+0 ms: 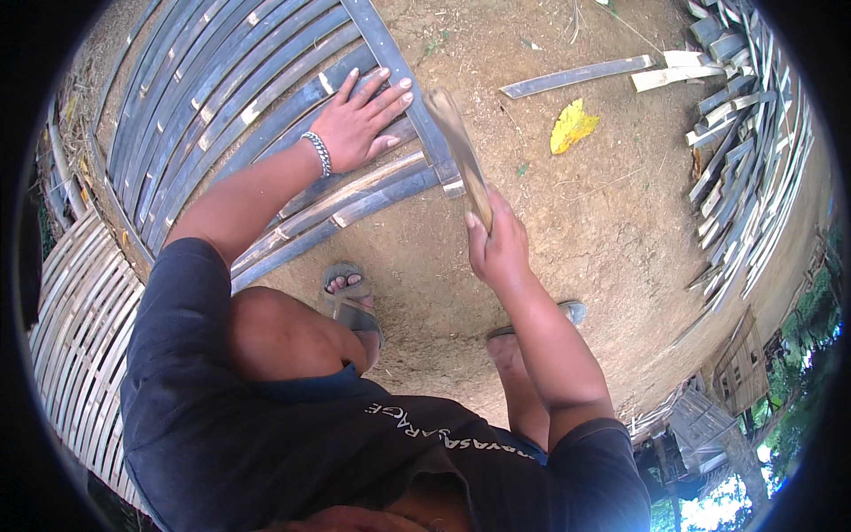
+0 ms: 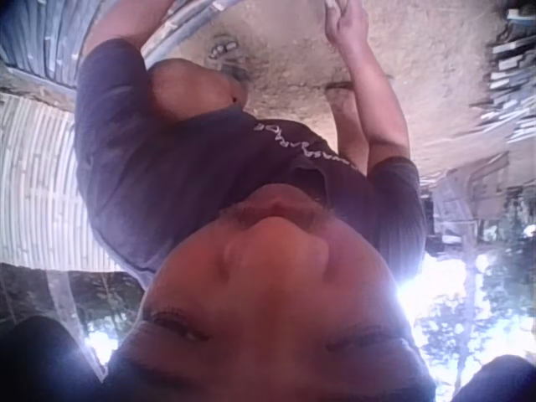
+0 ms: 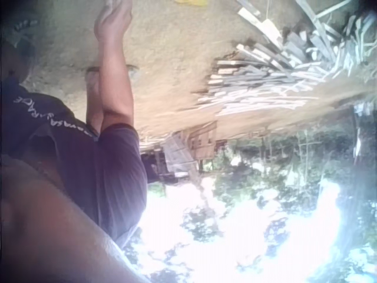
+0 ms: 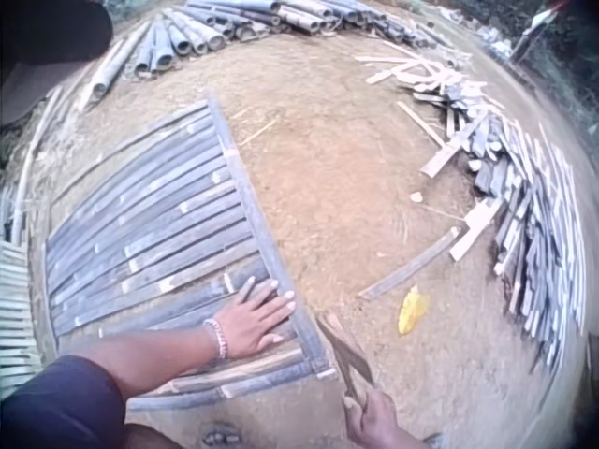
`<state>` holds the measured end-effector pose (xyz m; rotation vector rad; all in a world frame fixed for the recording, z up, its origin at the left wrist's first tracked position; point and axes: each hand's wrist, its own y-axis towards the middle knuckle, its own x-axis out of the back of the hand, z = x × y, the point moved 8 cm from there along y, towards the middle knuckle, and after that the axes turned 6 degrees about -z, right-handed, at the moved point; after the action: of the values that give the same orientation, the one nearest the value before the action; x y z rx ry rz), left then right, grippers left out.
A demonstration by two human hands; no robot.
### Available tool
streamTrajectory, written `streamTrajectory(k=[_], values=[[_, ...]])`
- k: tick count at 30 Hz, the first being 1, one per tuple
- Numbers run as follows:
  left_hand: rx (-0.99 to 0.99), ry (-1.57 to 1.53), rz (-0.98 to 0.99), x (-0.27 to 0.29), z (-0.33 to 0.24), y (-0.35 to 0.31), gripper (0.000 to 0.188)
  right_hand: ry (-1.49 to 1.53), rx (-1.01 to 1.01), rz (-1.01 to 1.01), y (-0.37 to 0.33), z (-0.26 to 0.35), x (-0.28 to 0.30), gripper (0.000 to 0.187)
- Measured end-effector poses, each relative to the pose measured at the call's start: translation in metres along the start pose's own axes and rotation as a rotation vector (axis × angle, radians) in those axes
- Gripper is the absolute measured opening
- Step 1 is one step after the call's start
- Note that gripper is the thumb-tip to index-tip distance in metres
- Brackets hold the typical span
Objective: The person aligns bamboo slats on a wooden frame, retrieves nails from a plastic bag, and hammers them into the slats to secure them to the frame.
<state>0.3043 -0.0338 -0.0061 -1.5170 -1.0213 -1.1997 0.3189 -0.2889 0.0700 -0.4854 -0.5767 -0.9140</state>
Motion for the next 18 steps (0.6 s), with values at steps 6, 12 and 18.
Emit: streamTrajectory(k=[6,12,18], values=[[-0.017,-0.034,-0.015,0.000,-0.001,-0.001,0.067,-0.182,-0.177,0.204,-0.001,-0.032,-0.023,0.039],[-0.021,-0.055,-0.047,0.000,-0.001,-0.004,0.069,0.079,-0.003,0.057,-0.015,-0.019,0.002,0.030],[-0.023,-0.058,-0.047,0.001,0.001,0.000,0.069,-0.313,-0.380,0.331,-0.003,-0.058,-0.036,0.039]])
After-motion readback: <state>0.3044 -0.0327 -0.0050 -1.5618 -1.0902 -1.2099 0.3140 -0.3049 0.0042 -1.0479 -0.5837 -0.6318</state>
